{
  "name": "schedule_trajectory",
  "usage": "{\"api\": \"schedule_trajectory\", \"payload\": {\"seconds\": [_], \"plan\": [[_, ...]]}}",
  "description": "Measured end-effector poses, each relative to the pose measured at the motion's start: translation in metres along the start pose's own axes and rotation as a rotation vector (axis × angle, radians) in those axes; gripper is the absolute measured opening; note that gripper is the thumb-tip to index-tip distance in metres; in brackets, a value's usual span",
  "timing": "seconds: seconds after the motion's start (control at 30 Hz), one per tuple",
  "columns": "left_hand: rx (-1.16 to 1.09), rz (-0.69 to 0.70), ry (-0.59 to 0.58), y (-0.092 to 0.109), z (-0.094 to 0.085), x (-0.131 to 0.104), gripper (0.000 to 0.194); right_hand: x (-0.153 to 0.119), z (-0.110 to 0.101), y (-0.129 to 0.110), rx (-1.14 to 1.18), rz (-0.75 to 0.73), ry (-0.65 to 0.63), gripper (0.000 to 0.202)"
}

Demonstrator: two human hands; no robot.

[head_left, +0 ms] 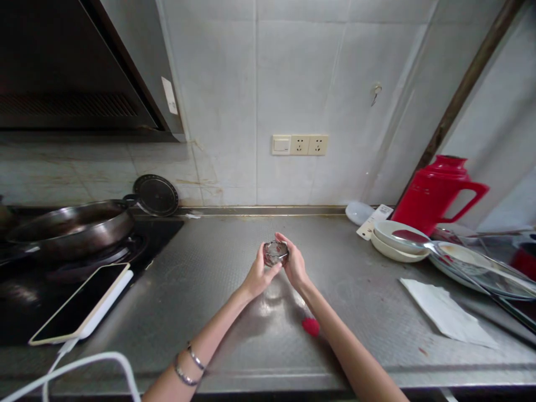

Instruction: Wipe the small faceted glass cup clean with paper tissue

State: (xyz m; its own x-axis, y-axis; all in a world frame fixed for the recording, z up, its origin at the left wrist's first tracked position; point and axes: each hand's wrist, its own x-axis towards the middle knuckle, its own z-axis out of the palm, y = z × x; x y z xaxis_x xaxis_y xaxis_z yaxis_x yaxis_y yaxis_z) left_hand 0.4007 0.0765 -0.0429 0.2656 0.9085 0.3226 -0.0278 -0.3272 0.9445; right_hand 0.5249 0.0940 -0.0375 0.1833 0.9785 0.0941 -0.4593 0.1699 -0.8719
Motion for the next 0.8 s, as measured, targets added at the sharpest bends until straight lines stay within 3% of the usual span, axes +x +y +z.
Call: {"api": "schedule_trajectory", "payload": {"seconds": [0.23,0.37,0.7,0.8], "plan": [[-0.181,-0.028,-0.041,-0.001,-0.002,0.006,0.088,-0.005,0.007,-0.017,0.123,0.111,-0.098,0.035],[-0.168,0.041,-0.064,-0.009,-0.003,0.006,0.076,-0.009,0.011,-0.011,0.092,0.079,-0.109,0.035],[0.146,0.077,0.181,-0.004,0.003,-0.001,0.075,-0.010,0.006,0.009,-0.113,-0.104,-0.021,0.042],[0.149,0.064,0.181,-0.002,0.003,-0.002,0.078,-0.009,0.006,0.008,-0.134,-0.113,-0.035,0.042]]}}
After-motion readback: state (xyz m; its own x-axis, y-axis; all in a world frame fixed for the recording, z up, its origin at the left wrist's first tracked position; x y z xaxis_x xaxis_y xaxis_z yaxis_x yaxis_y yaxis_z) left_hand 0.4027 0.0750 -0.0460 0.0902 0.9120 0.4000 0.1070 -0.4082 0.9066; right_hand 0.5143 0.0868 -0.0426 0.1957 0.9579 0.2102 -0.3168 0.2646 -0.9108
